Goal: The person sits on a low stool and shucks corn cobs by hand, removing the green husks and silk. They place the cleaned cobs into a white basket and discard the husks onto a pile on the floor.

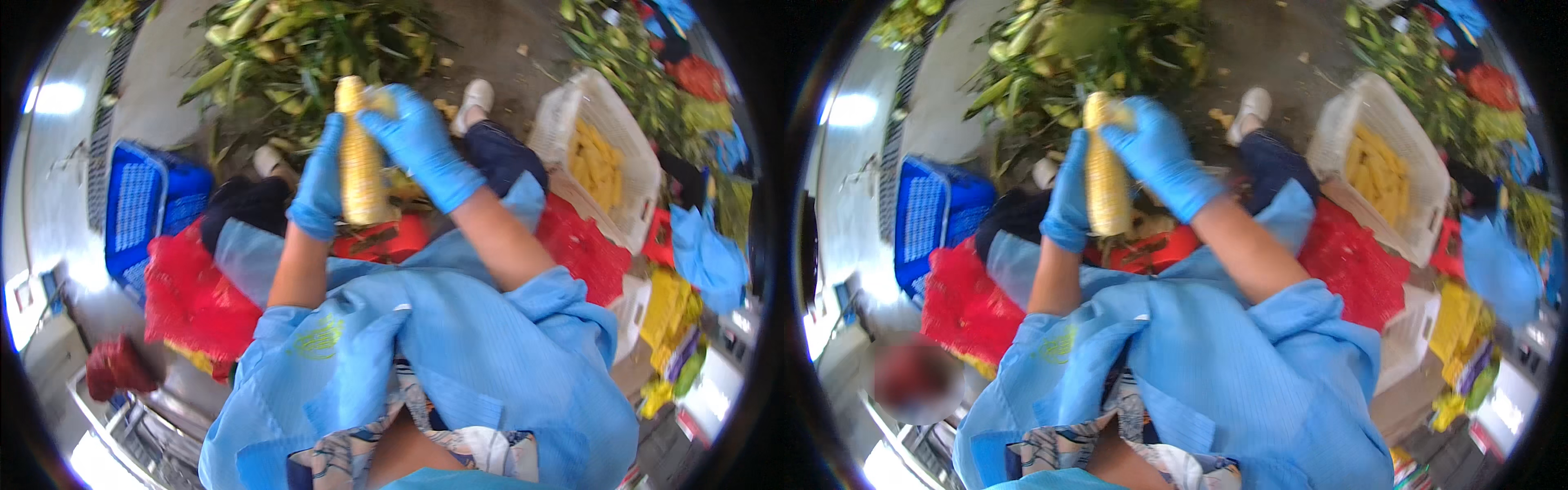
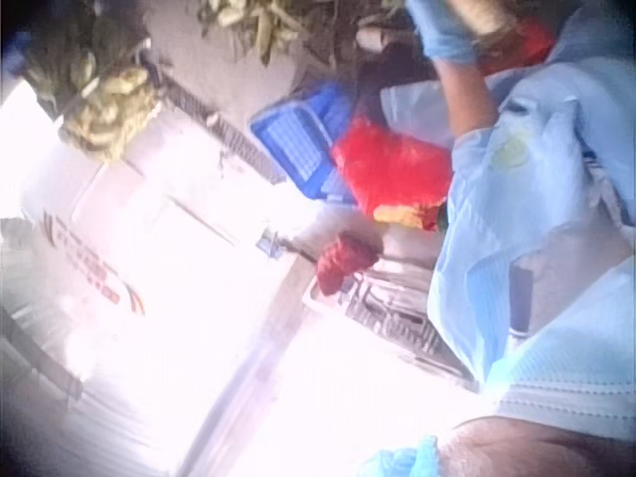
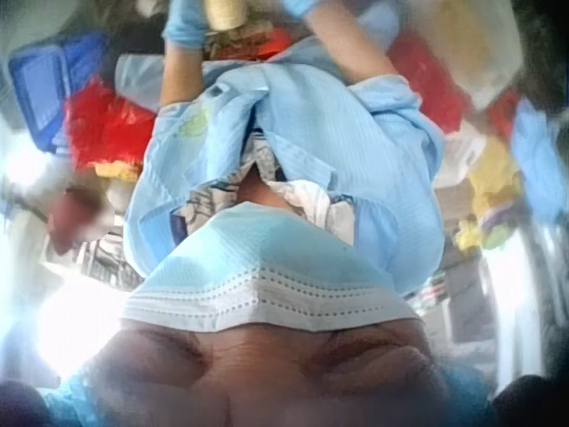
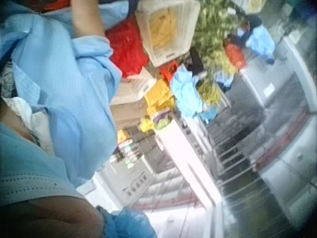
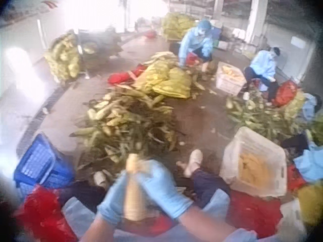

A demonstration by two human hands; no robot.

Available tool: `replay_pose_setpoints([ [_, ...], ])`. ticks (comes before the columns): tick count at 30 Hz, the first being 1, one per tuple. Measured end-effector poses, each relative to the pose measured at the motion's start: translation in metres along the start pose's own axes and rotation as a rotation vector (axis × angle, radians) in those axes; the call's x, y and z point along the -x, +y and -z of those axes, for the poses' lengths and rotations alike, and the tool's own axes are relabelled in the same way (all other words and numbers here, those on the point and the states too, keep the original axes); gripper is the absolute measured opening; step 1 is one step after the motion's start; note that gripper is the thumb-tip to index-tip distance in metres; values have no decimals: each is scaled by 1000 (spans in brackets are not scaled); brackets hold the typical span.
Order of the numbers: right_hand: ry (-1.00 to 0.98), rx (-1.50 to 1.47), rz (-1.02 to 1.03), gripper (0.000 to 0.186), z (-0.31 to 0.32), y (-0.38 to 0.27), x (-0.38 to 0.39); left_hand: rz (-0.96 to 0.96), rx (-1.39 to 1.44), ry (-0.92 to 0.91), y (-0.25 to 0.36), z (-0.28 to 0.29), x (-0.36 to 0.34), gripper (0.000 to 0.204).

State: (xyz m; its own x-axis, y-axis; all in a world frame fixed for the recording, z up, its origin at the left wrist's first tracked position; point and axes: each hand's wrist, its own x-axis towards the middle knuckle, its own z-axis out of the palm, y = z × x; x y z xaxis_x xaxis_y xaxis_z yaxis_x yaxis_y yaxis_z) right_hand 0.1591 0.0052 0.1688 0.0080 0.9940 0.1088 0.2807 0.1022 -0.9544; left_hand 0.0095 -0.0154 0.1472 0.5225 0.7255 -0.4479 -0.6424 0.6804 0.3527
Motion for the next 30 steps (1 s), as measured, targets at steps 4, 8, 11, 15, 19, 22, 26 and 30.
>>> replay_pose_setpoints([
  [4, -142, 117, 52, 31, 0, 6, 63, -419, -123, 130, 7, 3, -8, 52],
  [8, 66, 250, 22, 20, 100, -83, 77, -158, 240, -210, 39, 58, -14, 53],
  [11, 540, -111, -93, 16, 182, -127, 108, 7, 249, -227, 34, 61, -24, 52],
  [15, 1046, 170, 54, 26, 275, -187, 176, 53, 251, -176, 17, 72, -32, 54],
  [19, 1145, 292, 70, 25, 319, -194, 232, -17, 197, -165, 4, 84, -28, 56],
  [22, 1280, 305, -60, 24, 326, -167, 249, 98, 236, -233, -4, 69, -30, 56],
  [26, 607, 1266, -573, 41, 370, -41, 306, -44, -43, -122, -15, 14, -4, 55],
  [30, 88, 1041, -1115, 68, 343, -40, 311, -92, -370, 166, -19, 4, -4, 52],
])
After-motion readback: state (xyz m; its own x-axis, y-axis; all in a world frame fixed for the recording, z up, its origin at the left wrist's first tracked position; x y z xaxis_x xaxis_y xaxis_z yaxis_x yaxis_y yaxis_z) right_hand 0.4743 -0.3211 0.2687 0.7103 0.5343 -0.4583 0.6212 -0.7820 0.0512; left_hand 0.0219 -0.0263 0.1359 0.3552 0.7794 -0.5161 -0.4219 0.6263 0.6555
